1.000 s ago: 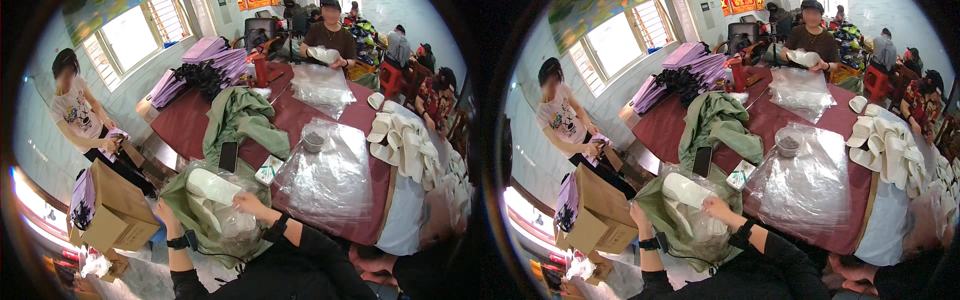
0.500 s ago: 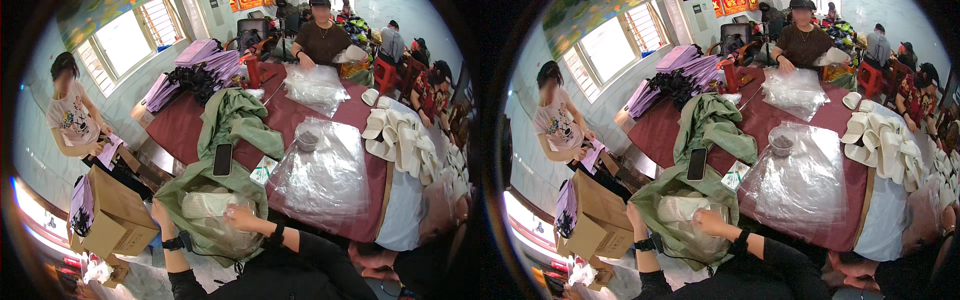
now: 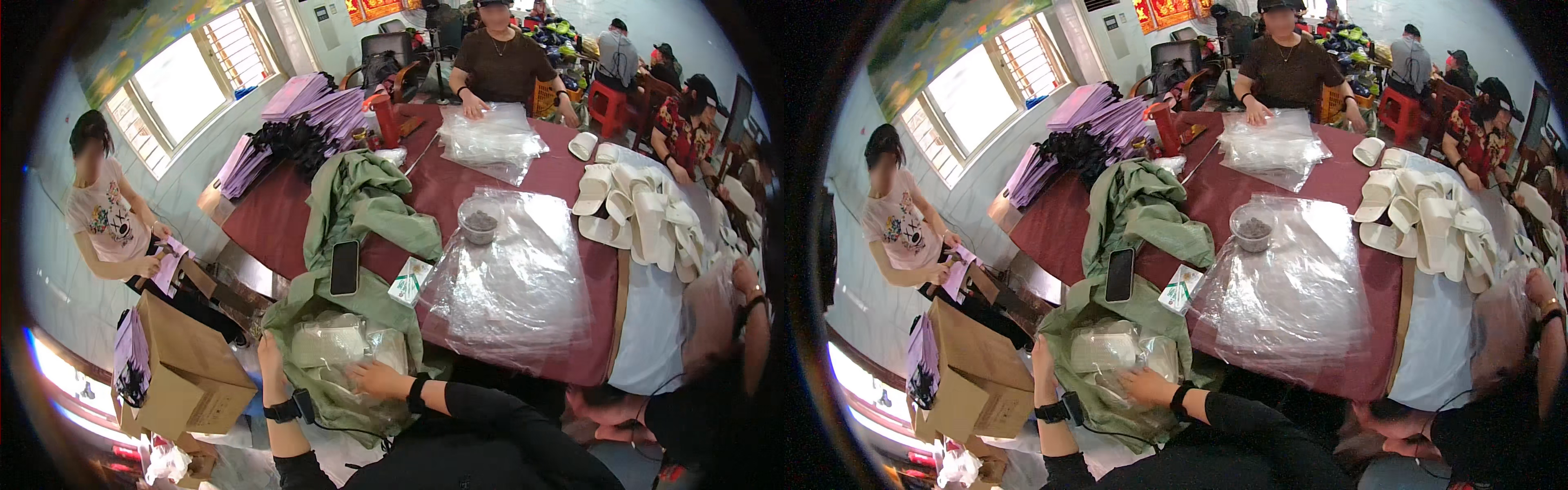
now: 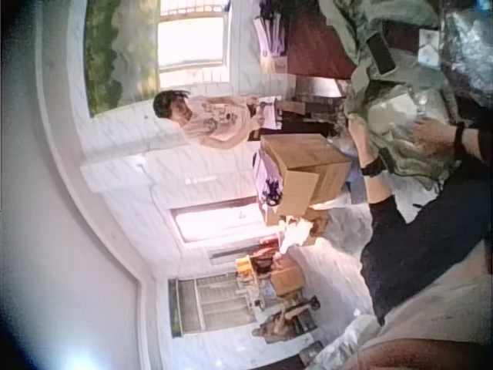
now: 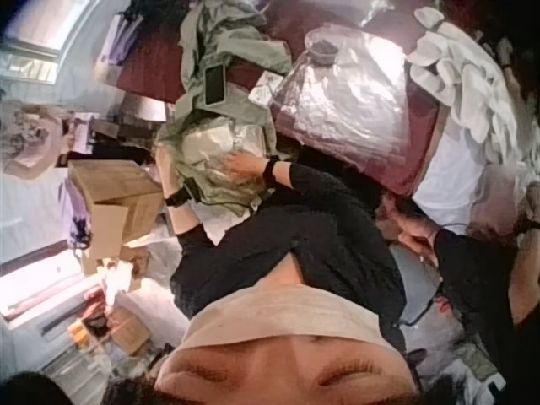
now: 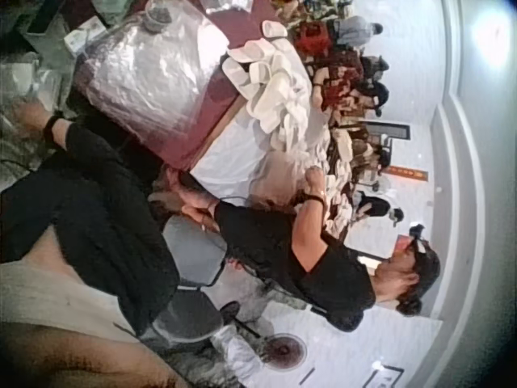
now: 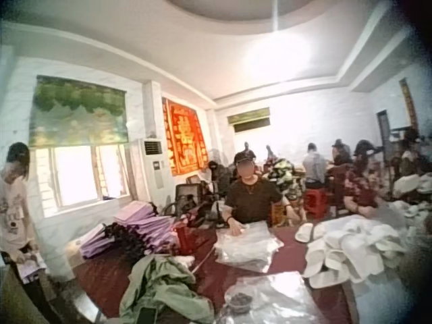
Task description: Packing white slippers into clear plastic bags and then into larger bags at a workshop table.
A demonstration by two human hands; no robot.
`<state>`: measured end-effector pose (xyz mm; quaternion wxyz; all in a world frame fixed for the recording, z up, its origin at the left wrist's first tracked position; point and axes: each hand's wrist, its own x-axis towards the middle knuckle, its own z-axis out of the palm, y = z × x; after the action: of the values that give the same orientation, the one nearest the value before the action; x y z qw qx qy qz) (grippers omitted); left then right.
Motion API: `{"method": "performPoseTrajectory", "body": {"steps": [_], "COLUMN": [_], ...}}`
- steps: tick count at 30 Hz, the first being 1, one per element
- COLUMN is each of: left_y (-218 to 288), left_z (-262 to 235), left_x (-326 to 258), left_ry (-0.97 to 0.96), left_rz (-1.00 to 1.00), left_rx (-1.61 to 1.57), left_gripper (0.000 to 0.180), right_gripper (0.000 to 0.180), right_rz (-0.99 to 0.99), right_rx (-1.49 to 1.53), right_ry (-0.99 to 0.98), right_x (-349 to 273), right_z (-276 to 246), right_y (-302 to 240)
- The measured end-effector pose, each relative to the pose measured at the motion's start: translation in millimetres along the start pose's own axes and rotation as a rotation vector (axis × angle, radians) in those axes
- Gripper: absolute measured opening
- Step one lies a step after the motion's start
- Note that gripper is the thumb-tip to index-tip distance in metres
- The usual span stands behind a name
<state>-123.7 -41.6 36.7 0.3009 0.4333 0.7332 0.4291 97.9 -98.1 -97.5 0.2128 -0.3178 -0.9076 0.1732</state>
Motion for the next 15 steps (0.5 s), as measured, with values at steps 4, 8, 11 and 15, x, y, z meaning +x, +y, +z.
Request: {"method": "performPoseTrajectory", "body": {"steps": [4, 8, 11, 15], "left_y": [3.5, -31.2, -8.5, -35.9], "left_z": [11.8, 0.9, 19.8, 35.1], "left_x": [12.1, 57.1, 48.7, 65.4], "left_ry": [0.023, 0.109, 0.146, 0.065], "left_rz": [0.019, 0.217, 0.231, 0.304], "left_rx": [0.017, 0.075, -0.149, 0.144], "left_gripper": [0.041, 0.033, 0.028, 0.029], "right_gripper": [0.036, 0.038, 0.042, 0.043], "right_rz": [0.065, 0.056, 0.086, -0.019], "right_rx": [-0.097, -0.183, 0.171, 0.150], "right_ry": [-0.295, -0.165, -0.431, -0.224], "right_x": [-12.5, -9.5, -17.3, -33.9], "right_z": [-8.7, -67.0, -70.7, -26.7], "right_y": [9.3, -22.0, -22.9, -6.5]}}
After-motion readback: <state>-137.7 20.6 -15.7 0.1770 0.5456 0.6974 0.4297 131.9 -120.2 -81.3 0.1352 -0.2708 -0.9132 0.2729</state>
